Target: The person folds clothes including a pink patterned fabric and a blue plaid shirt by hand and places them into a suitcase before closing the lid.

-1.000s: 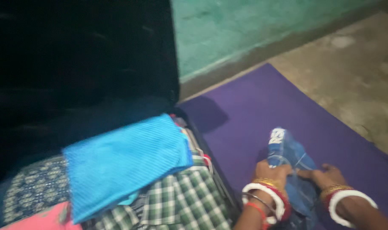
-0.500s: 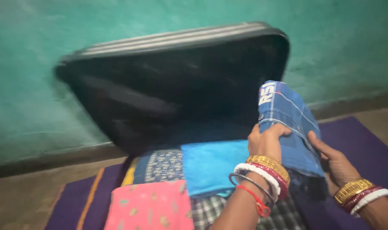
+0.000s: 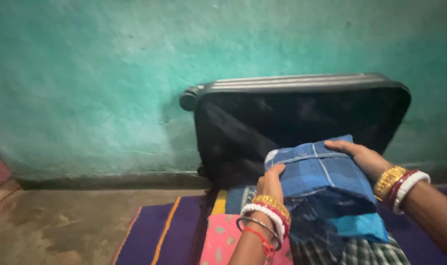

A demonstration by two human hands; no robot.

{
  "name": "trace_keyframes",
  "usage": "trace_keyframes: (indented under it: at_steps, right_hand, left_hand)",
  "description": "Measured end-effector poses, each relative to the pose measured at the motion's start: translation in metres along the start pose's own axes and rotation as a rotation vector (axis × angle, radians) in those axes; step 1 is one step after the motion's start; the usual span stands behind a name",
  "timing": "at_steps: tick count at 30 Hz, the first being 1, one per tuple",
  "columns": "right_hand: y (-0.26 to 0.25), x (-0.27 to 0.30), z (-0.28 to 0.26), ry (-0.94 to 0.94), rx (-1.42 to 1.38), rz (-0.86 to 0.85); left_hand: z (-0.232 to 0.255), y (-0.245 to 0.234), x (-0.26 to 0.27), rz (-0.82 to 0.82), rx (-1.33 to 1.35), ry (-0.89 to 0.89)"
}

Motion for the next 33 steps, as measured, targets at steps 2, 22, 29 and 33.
trace_keyframes:
  at_steps: [2, 22, 29, 33]
  right_hand:
    - [0.027, -0.004, -0.023, -0.094, -0.037, -0.062]
    - [0.088, -0.020, -0.071, -0.298, -0.300, -0.053]
    - [0.092, -0.005, -0.083, -0.319, -0.262, -0.028]
    - [0.100, 0.001, -0.083, -0.396, -0.323, -0.111]
  left_hand:
    - [0.004, -0.019, 0.002, 0.018, -0.238, -0.074]
    - [0.012, -0.060, 0.040, -0.023, -0.599, 0.370]
    - [-0.002, -0.082, 0.017, 0.359, -0.862, 0.004]
    - [-0.031, -0.106, -0.022, 0.259, -0.899, -0.193]
Point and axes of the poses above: each hand's wrist, its own x-axis away from the middle knuckle, its own y-axis out of the palm, z = x × y, the point moved 2 cm from there along -x, towards the middle knuckle, and after that the axes turned 15 degrees about -z, right-handed, at the moved point
